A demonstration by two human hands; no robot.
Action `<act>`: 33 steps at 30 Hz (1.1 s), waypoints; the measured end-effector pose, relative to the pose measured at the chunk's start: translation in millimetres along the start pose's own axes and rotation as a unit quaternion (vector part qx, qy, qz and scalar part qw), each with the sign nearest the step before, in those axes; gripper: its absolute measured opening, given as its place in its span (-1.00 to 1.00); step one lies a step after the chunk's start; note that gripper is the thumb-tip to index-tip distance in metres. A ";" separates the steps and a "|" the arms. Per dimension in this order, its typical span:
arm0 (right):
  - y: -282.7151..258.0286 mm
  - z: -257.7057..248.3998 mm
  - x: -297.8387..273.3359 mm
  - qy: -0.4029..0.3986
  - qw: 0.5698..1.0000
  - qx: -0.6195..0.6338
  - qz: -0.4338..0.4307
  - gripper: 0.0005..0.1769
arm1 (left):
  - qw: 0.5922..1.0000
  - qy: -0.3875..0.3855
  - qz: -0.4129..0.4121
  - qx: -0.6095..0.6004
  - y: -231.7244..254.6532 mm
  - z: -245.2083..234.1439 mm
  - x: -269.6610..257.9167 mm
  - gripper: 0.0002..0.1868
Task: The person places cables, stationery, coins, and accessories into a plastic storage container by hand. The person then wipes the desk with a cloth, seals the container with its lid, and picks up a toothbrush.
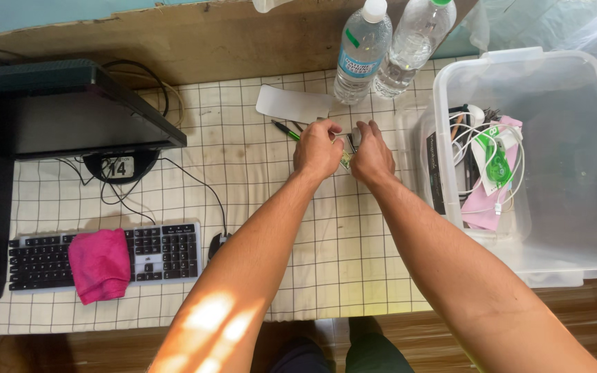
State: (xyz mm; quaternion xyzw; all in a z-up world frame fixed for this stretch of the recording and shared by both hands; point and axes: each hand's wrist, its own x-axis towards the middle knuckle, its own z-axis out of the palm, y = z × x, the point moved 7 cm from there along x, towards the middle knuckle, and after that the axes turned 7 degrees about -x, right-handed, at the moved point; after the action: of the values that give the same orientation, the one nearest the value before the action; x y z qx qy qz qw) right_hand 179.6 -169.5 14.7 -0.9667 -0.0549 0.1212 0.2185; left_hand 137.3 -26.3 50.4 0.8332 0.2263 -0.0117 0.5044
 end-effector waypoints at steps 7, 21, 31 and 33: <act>-4.4 -7.5 -8.0 -0.066 0.992 -0.065 0.086 -0.31 | 1.000 -0.007 -0.014 0.006 -15.0 -3.4 -3.0 -0.73; -25.5 -73.4 -13.8 0.146 0.987 0.055 -0.049 -0.43 | 0.998 0.028 0.036 -0.051 24.6 -4.8 0.4 -0.75; -16.3 -208.0 -28.8 0.278 0.946 0.057 -0.156 -0.50 | 0.962 0.012 0.188 -0.195 138.8 25.0 -5.1 -0.75; -2.9 -222.4 -29.8 0.280 0.945 0.065 -0.157 -0.51 | 0.959 -0.002 0.196 -0.202 153.4 38.7 -8.6 -0.74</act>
State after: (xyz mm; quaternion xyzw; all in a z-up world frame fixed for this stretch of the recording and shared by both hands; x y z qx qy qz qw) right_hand 208.1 -262.7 216.9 -0.9245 -0.1348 -0.1869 0.3037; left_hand 197.3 -121.8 161.6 0.7418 0.0547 0.1315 0.6554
